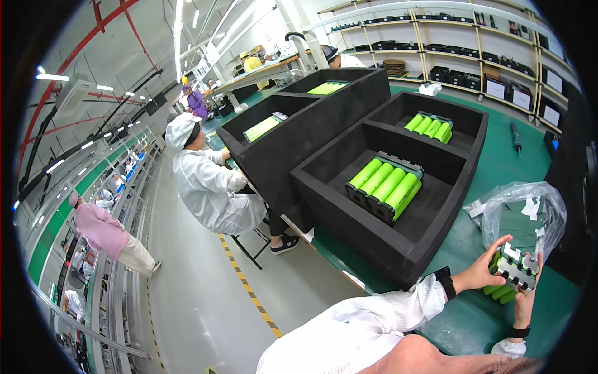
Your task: The recorder is assembling battery packs by inserting battery units into foam slots and applying adhesive strips.
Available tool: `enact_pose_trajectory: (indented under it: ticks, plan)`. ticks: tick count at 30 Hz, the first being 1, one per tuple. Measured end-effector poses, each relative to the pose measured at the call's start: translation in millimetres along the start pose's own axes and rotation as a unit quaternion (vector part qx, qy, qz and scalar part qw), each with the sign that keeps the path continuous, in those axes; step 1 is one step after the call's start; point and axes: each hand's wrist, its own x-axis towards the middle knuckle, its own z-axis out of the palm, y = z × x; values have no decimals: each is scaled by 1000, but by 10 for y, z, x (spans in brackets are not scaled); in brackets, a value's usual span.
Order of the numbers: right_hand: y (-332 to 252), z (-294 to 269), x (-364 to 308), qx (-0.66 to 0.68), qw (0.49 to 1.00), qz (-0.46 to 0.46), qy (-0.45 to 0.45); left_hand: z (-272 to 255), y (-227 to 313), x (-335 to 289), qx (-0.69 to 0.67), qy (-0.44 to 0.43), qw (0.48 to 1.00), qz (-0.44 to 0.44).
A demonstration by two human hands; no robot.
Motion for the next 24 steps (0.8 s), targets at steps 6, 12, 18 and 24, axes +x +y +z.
enact_pose_trajectory:
  ticks: [6,12,18,24]
  plan:
    - [220,-214,-8,6,1000,19,-10,25,137,5,-80,-22,996,-42]
    - [320,-314,6,1,1000,16,-11,8,82,20,-66,-13,996,-61]
    - [361,-324,-16,6,1000,8,10,23,49,20,-58,1,996,-62]
    - [342,-308,-18,11,1000,11,17,17,32,21,-57,0,997,-58]
